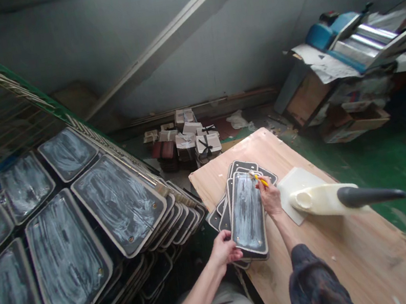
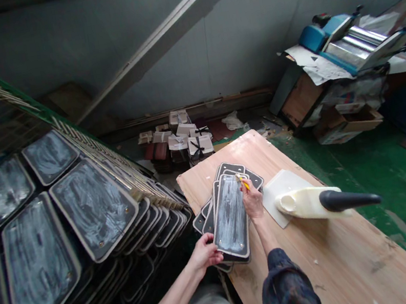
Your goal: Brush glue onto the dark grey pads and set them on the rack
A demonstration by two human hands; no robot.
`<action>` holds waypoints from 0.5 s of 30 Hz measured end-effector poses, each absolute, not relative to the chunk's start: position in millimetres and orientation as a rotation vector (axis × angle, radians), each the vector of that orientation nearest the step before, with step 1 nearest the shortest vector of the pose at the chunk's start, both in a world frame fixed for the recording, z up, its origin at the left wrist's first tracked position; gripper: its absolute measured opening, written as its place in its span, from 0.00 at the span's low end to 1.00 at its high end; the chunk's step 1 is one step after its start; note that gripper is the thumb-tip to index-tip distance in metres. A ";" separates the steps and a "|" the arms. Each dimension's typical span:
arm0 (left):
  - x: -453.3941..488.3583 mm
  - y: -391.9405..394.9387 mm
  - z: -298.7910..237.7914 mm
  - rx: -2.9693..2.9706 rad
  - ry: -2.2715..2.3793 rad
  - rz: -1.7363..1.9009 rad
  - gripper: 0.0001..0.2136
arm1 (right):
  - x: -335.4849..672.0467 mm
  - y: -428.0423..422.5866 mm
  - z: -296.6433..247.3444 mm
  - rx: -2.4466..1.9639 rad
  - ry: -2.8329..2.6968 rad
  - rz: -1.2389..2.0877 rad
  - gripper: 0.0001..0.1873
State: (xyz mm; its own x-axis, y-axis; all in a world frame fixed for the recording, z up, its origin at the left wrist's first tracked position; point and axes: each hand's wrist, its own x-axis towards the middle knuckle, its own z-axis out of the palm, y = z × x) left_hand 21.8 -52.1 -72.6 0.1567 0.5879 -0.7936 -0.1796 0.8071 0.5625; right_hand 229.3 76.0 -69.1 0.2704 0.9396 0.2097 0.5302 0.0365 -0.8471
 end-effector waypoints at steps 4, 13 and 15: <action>23.3 -52.2 -72.7 0.328 1.287 0.570 0.15 | 224.6 57.3 -64.5 -1.687 -1.396 0.450 0.27; 12.7 -51.4 -54.3 0.355 1.150 0.549 0.17 | 217.4 -0.3 -18.1 -1.666 -1.189 0.531 0.20; 10.2 -46.0 -38.9 0.383 1.117 0.560 0.17 | 228.6 -13.4 -4.3 -1.618 -1.091 0.500 0.20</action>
State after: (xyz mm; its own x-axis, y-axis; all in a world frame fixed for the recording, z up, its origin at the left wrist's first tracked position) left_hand 10.2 -46.0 -38.9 0.3238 0.5992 -0.7322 -0.2286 0.8005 0.5540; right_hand 228.6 -13.4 -4.3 0.4926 0.8460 0.2041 0.3972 -0.0099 -0.9177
